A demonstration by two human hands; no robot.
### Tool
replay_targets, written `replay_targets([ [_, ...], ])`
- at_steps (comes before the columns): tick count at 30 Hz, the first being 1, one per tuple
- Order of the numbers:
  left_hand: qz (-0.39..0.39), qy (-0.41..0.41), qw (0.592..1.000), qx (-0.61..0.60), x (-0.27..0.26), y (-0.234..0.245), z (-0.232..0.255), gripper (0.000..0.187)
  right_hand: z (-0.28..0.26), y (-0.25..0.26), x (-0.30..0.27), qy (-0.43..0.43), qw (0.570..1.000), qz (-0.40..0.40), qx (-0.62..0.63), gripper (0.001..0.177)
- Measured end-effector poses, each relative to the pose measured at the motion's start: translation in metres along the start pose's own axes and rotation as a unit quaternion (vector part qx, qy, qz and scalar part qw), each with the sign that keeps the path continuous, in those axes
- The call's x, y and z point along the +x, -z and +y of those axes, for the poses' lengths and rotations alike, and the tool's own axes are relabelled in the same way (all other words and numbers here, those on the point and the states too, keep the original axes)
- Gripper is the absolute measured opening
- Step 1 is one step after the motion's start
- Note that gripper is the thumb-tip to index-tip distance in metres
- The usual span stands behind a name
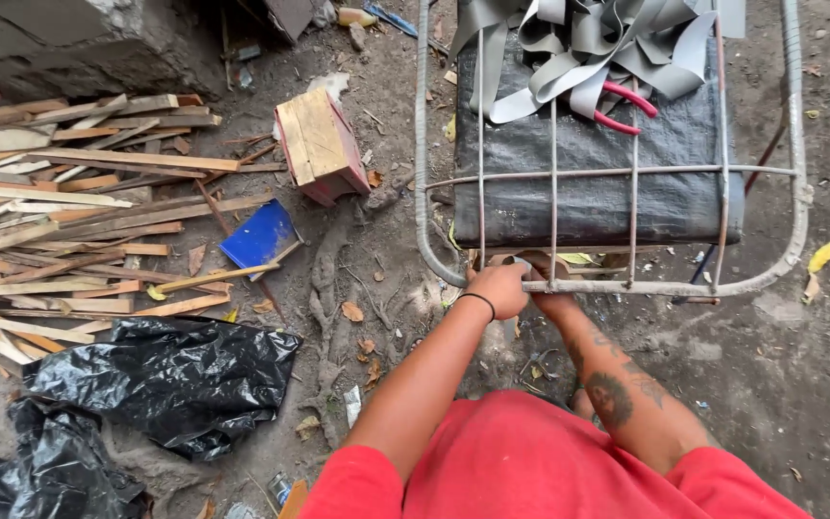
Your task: Wrapping a metal furniture frame with rubber straps and securing them with tape.
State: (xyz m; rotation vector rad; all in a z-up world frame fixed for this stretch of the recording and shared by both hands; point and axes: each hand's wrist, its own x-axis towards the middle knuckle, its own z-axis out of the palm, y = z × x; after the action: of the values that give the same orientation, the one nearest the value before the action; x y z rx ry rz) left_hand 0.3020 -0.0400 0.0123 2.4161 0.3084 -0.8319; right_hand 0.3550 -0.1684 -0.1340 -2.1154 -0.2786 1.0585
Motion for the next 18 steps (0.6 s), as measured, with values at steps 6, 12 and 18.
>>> replay_targets([
  [6, 0.012, 0.012, 0.996, -0.091, -0.027, 0.039, 0.019, 0.037, 0.045, -0.053, 0.035, -0.059, 0.976, -0.059, 0.200, 0.024],
  [12, 0.014, -0.014, 0.994, -0.106, 0.007, -0.010, -0.021, 0.057, 0.112, -0.047, 0.068, -0.104, 0.909, -0.092, 0.392, 0.022],
  [18, 0.078, -0.141, 0.981, -0.108, -0.071, 0.014, -0.007, 0.059, 0.027, 0.016, -0.080, -0.015, 0.823, -0.319, 0.470, 0.077],
])
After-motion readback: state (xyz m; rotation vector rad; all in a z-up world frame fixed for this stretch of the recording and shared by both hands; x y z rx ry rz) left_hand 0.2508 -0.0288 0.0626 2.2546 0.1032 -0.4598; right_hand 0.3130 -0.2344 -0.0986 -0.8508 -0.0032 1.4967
